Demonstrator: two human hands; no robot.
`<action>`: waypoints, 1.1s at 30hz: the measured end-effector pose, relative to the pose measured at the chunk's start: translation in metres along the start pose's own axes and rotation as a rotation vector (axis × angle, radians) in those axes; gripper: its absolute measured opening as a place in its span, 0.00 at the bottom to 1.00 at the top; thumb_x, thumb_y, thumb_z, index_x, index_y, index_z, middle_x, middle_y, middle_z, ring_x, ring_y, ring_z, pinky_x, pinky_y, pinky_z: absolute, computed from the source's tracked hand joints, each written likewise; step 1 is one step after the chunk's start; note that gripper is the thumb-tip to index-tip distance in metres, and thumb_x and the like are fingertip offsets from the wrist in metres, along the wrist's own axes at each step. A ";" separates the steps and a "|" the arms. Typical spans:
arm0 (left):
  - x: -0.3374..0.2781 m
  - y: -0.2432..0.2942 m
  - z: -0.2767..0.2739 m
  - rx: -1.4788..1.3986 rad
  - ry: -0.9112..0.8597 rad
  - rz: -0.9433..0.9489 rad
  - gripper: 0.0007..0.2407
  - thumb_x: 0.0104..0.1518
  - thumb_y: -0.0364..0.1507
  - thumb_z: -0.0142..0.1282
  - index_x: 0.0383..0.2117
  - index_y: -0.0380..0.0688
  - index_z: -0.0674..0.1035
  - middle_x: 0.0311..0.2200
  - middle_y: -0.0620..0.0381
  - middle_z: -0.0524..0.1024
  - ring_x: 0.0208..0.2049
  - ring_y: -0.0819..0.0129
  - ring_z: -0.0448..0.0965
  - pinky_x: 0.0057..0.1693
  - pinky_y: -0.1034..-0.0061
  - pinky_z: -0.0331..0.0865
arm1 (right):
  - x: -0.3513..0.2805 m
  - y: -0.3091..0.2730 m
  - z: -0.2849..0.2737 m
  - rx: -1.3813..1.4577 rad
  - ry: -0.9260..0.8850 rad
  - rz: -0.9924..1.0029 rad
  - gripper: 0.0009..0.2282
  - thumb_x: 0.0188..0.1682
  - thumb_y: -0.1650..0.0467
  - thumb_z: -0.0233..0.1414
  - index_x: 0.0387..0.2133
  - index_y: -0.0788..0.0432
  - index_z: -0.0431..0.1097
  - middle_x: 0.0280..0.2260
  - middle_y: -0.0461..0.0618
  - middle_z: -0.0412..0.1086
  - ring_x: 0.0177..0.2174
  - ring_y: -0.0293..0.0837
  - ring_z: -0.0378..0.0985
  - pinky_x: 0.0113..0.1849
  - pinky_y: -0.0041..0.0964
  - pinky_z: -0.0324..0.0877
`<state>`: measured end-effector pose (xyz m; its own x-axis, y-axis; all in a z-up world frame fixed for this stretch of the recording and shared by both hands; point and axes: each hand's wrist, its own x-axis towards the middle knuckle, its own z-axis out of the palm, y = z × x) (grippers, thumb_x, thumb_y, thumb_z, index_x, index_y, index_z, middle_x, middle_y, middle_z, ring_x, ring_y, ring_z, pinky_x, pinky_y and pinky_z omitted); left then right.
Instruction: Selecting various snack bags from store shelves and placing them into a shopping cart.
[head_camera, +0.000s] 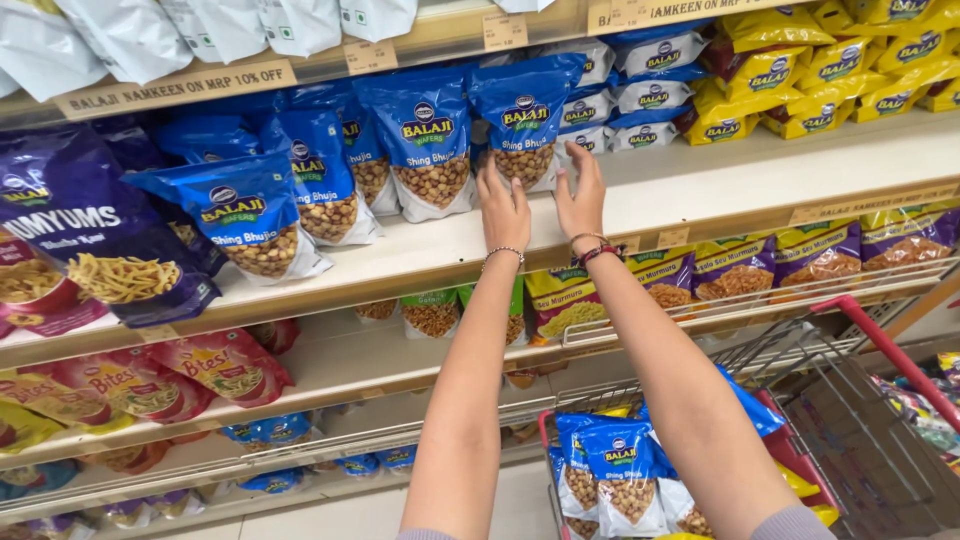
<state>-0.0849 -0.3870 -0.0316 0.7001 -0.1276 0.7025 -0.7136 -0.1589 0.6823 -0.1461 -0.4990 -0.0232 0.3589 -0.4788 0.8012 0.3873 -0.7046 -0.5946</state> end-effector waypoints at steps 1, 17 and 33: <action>-0.003 0.006 -0.007 0.001 -0.003 0.003 0.25 0.66 0.30 0.45 0.68 0.35 0.57 0.66 0.33 0.57 0.67 0.39 0.59 0.68 0.57 0.57 | -0.005 -0.011 -0.005 0.000 0.005 0.001 0.16 0.53 0.76 0.50 0.55 0.65 0.65 0.53 0.61 0.70 0.54 0.56 0.74 0.55 0.46 0.70; -0.098 0.031 -0.061 0.267 -0.039 0.302 0.17 0.66 0.31 0.45 0.62 0.47 0.68 0.63 0.51 0.65 0.72 0.51 0.56 0.76 0.48 0.42 | -0.106 -0.038 -0.039 -0.321 -0.042 -0.113 0.16 0.59 0.68 0.46 0.59 0.57 0.64 0.68 0.56 0.53 0.71 0.60 0.43 0.68 0.66 0.32; -0.323 -0.043 0.021 0.385 -0.400 0.005 0.20 0.66 0.30 0.47 0.66 0.50 0.66 0.67 0.50 0.60 0.74 0.52 0.50 0.77 0.52 0.40 | -0.295 0.068 -0.166 -0.471 -0.320 0.193 0.18 0.59 0.67 0.48 0.62 0.57 0.61 0.69 0.56 0.51 0.70 0.60 0.45 0.68 0.64 0.33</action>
